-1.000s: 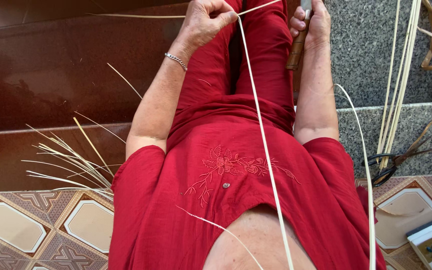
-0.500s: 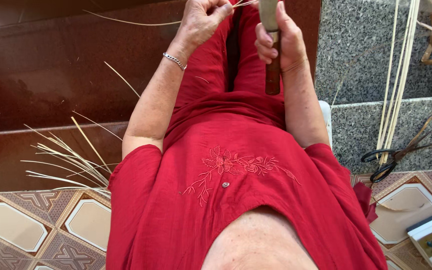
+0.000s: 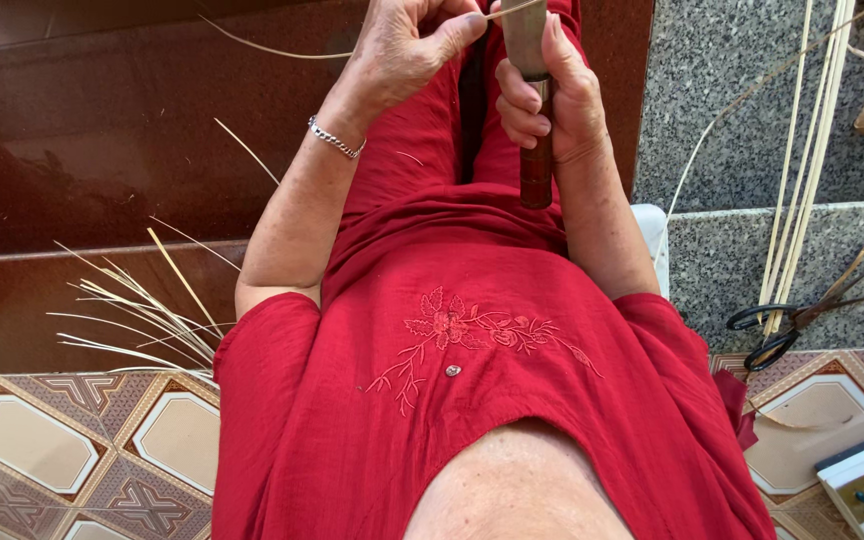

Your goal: The person sits on steps and draws a long rattan strand back and forth over the blade of a fixed knife, shaving it into a thinner, even strip. They reposition the strand repeatedly, briefly pick up scissors, and continue shaving the strand along its length.

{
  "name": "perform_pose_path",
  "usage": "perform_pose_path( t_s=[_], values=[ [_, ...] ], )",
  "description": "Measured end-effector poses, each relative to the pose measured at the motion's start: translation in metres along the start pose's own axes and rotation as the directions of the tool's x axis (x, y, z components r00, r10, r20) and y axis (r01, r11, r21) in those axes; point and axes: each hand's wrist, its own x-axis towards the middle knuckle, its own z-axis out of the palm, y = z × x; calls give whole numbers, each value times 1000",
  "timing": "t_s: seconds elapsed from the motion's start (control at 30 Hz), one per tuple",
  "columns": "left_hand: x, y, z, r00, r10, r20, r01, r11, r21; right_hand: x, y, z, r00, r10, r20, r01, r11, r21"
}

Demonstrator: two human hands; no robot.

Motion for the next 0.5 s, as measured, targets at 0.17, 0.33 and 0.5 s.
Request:
perform_pose_path(
  t_s=[0.17, 0.33, 0.5],
  values=[
    [-8, 12, -2, 992, 124, -28, -122, 990, 69, 0, -3, 15, 999, -19, 42, 21, 998, -59],
    [-9, 21, 2, 997, 78, -17, -78, 996, 35, -2, 4, 12, 998, 27, 50, -31, 996, 86],
    [-2, -6, 5, 979, 201, -41, -156, 857, 491, -7, 5, -33, 992, -99, 83, 103, 994, -47]
  ],
)
